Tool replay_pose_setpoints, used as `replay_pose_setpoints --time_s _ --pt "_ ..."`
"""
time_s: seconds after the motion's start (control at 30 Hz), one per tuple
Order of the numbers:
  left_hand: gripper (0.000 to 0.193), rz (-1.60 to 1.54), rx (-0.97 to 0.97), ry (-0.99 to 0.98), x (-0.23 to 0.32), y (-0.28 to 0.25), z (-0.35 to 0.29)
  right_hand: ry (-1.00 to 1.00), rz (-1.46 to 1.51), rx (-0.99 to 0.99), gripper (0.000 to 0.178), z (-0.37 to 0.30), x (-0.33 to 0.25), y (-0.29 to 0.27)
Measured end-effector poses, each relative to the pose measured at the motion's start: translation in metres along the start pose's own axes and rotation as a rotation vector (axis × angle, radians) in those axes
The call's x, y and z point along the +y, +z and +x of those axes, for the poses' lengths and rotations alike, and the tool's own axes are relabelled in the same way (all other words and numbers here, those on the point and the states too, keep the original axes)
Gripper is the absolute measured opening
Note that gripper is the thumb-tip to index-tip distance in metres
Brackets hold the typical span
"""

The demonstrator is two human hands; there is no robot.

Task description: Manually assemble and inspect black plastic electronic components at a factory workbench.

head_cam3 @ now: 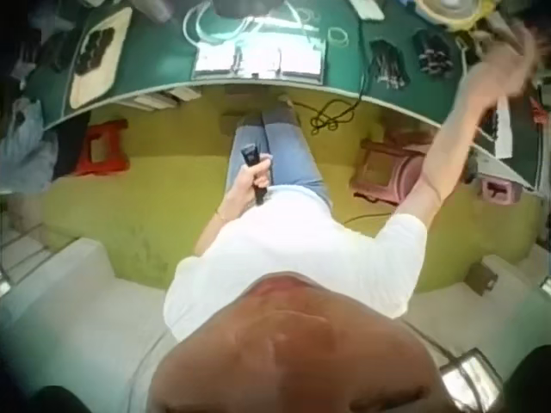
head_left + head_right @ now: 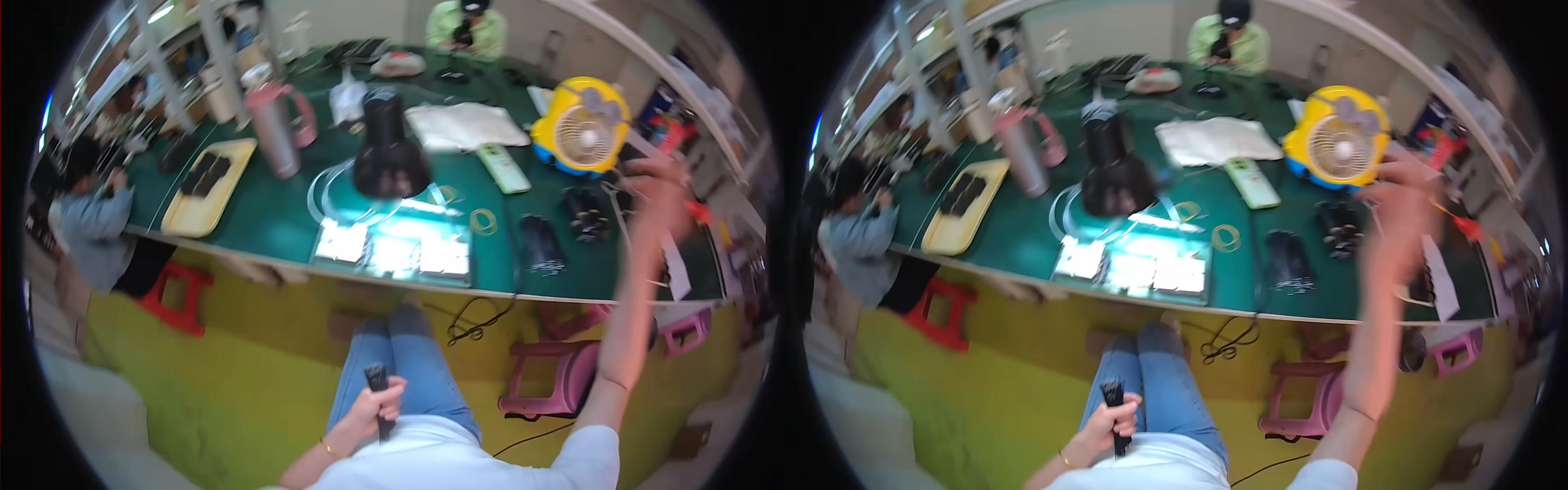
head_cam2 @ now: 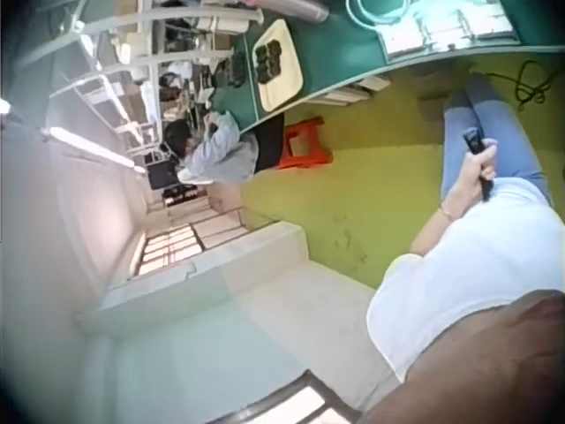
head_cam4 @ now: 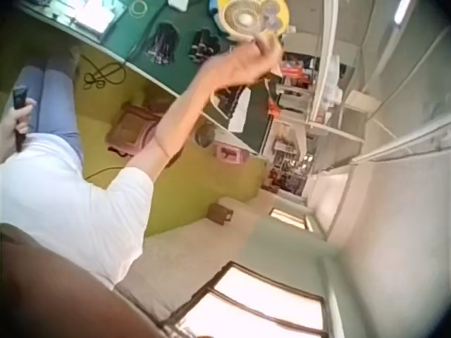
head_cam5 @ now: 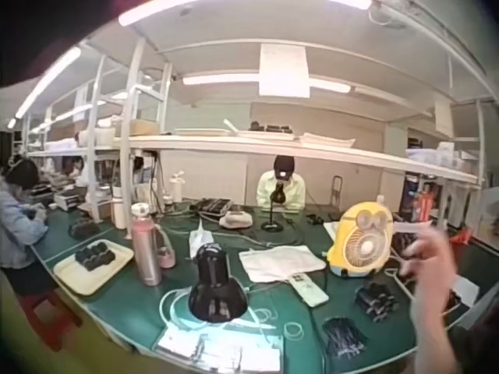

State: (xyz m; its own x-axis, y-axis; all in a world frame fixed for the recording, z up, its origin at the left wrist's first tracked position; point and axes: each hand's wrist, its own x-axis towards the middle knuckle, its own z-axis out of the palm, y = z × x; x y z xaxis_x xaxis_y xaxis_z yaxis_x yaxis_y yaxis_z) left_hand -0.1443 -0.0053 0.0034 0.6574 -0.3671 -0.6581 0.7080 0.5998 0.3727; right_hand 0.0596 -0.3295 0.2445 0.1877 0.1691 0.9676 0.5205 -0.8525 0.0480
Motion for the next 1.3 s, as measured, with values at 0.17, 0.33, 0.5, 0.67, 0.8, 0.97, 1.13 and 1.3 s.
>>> replay_pose_setpoints --time_s 0.17,0.33,0.5,0.67,0.8,0.97,1.13,1.3 --pt "0.016 0.068 -0.139 -0.029 0.019 0.005 0.020 0.266 0.600 -0.005 0.017 -0.028 -0.041 0.031" --pt "0.015 0.050 -0.128 0.018 0.019 0.012 0.009 0.372 0.723 -0.060 0.019 -0.043 -0.080 0.060" --pt "0.016 0.046 -0.152 -0.012 0.008 0.007 0.009 0.449 0.713 -0.124 0.022 -0.047 -0.107 0.059" --pt "0.016 0.068 -0.125 -0.022 0.013 0.005 0.005 0.537 0.667 -0.244 0.026 -0.052 -0.136 0.054" --pt "0.016 0.005 -0.122 0.009 0.006 0.013 0.005 0.593 0.630 -0.364 0.028 -0.057 -0.150 0.045" --pt "0.014 -0.006 -0.176 -0.012 -0.008 0.011 0.004 0.688 0.547 -0.530 0.032 -0.059 -0.180 0.032" --pt "0.014 0.033 -0.144 -0.053 -0.027 -0.003 -0.008 0.717 0.315 -0.804 0.035 -0.068 -0.181 -0.007" --pt "0.011 -0.016 -0.275 -0.064 -0.019 -0.008 -0.003 1.123 1.406 -1.099 0.057 -0.202 -0.202 0.035"
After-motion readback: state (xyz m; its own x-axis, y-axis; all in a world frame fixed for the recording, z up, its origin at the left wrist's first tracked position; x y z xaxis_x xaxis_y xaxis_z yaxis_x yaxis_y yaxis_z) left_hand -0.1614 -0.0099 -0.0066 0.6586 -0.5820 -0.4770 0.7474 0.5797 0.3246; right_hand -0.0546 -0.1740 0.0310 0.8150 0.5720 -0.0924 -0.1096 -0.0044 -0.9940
